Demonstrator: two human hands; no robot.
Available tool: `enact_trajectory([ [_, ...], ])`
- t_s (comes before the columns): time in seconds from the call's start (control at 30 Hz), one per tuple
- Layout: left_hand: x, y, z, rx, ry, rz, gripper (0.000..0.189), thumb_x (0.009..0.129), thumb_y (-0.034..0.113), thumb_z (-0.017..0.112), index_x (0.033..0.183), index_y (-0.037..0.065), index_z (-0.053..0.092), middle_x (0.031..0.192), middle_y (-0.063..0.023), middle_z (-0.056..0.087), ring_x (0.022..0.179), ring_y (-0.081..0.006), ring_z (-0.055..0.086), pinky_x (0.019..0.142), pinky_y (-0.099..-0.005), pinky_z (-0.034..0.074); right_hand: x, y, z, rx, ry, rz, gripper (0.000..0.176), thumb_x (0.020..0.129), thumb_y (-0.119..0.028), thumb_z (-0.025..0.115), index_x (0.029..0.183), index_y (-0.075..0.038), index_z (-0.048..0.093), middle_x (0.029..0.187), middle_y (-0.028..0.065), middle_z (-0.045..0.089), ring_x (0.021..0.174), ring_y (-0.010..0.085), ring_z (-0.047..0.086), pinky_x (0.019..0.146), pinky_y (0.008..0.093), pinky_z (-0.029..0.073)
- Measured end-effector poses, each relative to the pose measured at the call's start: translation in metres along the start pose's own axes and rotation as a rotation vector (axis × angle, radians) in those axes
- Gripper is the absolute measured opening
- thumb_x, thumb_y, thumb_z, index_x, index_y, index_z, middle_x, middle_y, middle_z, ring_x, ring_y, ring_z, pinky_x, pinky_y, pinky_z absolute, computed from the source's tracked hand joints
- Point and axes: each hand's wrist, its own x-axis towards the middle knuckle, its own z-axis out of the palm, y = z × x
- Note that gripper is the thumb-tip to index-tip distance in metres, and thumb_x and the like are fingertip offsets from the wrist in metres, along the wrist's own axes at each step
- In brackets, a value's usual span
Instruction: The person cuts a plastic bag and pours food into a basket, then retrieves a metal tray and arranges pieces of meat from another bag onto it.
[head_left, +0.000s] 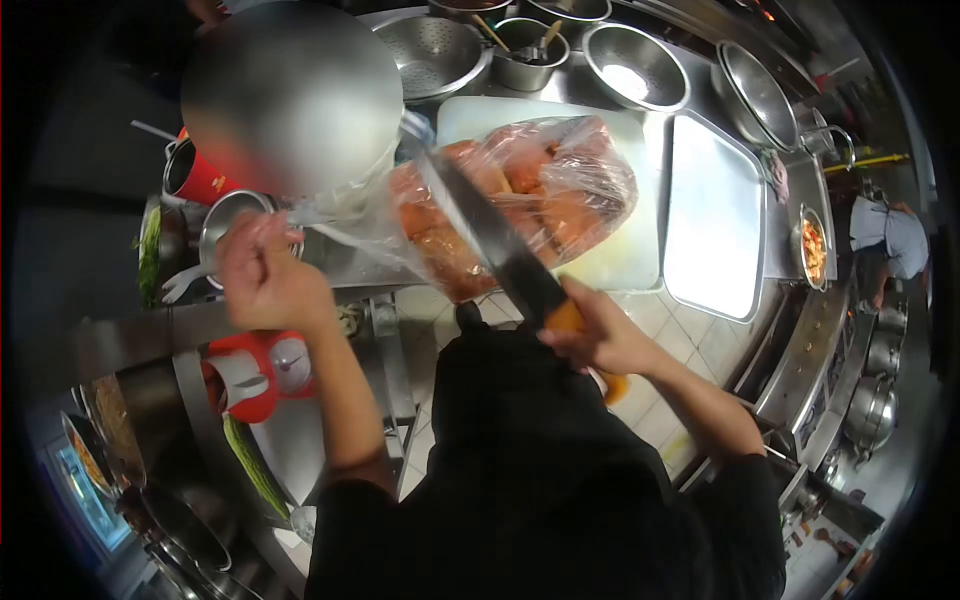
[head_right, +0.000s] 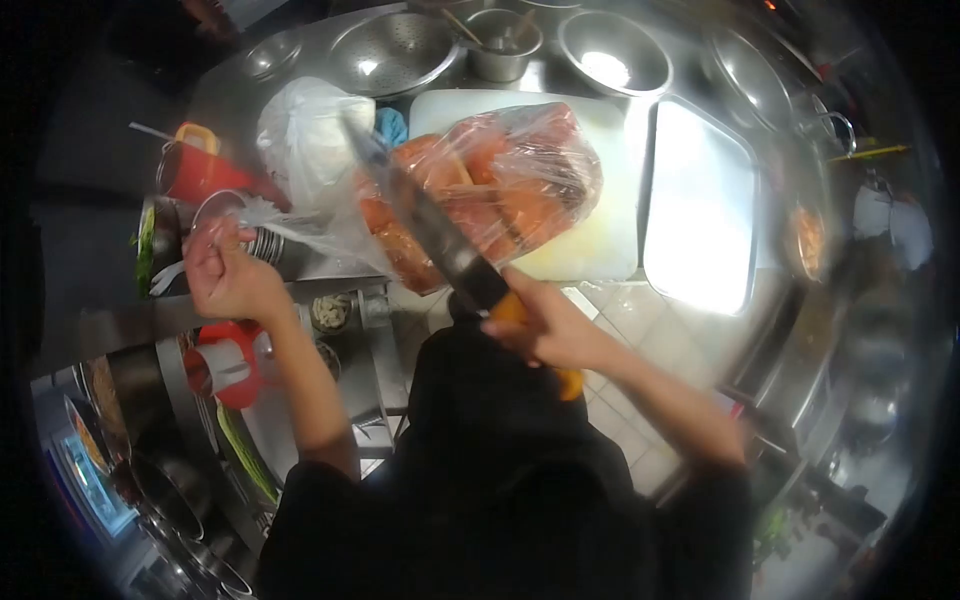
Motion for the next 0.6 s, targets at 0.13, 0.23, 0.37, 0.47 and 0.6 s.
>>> enact_trajectory([
  [0.13,-0.007,0.019,0.000,-0.152,-0.091,0.146,0.017,0.075,-0.018,0.064,0.088,-0.007,0.062,0.092,-0.0158,0.062,0.064,-0.0155,0.059,0.051,-0.0251,0.052,0.062,0.014,0.045,0.229,0.041,-0.154,0.065,0.085,-0.010,0.064,0.138,0.000,0.027,0.072,0.0094,0.061,0.050,0.0155,0.055,0.045,0.0278,0.046],
  [0.23,-0.001,0.005,-0.016,-0.034,0.062,-0.005,0.019,0.074,-0.017,0.065,0.089,-0.006,0.061,0.091,-0.0159,0.063,0.062,-0.0147,0.059,0.048,-0.0226,0.048,0.034,0.043,0.043,0.079,-0.008,-0.271,0.070,0.083,-0.013,0.068,0.137,0.006,0.029,0.078,0.0117,0.063,0.057,0.0160,0.059,0.047,0.0288,0.047],
  [0.37,-0.009,0.015,-0.032,-0.043,0.031,0.082,0.020,0.074,-0.017,0.066,0.089,-0.005,0.061,0.092,-0.0160,0.063,0.059,-0.0140,0.056,0.047,-0.0211,0.046,0.028,-0.004,0.002,0.125,0.174,-0.122,0.051,0.086,-0.010,0.062,0.131,-0.001,0.039,0.068,0.0055,0.057,0.049,0.0116,0.054,0.046,0.0265,0.045],
  [0.47,-0.012,0.024,-0.032,-0.049,0.033,0.057,0.020,0.074,-0.017,0.066,0.089,-0.005,0.061,0.090,-0.0161,0.063,0.057,-0.0132,0.055,0.046,-0.0217,0.046,0.079,-0.024,0.026,0.118,0.422,-0.267,0.046,0.084,-0.009,0.064,0.121,0.002,0.040,0.069,0.0128,0.058,0.051,0.0237,0.056,0.051,0.0375,0.046],
  [0.6,-0.006,0.022,-0.033,0.192,0.064,0.059,0.015,0.075,-0.013,0.067,0.086,-0.003,0.062,0.086,-0.0132,0.064,0.059,-0.0135,0.057,0.046,-0.0222,0.047,0.079,0.043,0.081,-0.021,0.111,-0.399,0.039,0.077,0.002,0.059,0.109,0.001,0.037,0.076,0.0220,0.061,0.067,0.0412,0.062,0.063,0.0461,0.049],
])
